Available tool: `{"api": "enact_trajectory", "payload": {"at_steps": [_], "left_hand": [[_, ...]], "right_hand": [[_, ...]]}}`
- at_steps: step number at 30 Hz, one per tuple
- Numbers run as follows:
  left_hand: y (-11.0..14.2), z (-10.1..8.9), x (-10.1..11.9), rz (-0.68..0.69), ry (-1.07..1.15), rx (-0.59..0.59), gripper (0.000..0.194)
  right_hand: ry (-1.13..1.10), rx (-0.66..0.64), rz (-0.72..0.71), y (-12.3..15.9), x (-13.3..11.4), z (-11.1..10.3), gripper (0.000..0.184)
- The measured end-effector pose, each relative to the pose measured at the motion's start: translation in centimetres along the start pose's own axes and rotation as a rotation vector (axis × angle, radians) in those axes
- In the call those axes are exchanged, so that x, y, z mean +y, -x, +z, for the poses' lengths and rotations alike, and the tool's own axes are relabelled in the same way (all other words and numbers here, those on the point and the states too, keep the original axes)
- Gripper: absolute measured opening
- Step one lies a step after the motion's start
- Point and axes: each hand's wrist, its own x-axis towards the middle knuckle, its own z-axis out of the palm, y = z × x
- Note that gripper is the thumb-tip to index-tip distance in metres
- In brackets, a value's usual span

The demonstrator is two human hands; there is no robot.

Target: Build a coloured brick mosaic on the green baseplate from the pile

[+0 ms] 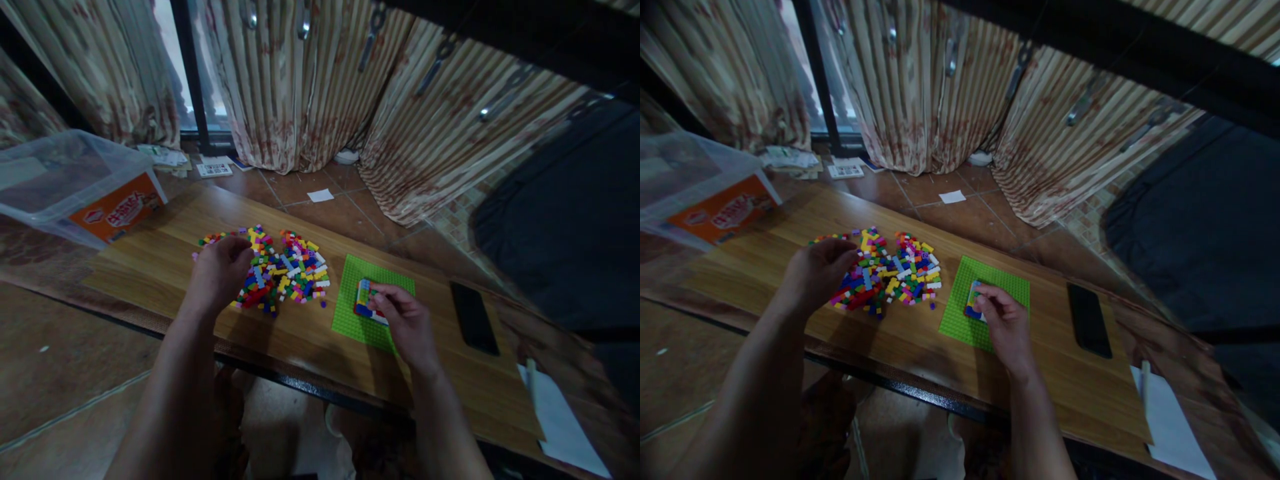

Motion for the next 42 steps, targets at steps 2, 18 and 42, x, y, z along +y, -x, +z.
{"api": "enact_trajectory", "payload": {"at_steps": [2,18,42], "left_hand": [[0.0,-0.1,0.0,0.033,-0.048,-0.018,0.029],[0.1,-0.2,0.4,-0.007,-0.097,-0.022,0.034],[-0.2,-0.1,-0.2,0.016,-0.08,-0.012,0.034]], "right_hand": [[0.02,0.005,0.002,0.0,0.2,0.0,0.027],[0.53,0.008,-0.214,-0.9,2.0,-4.0,0.023],[0.542,0.04,-0.29,-1.1,3.6,-2.5,0.014]]}}
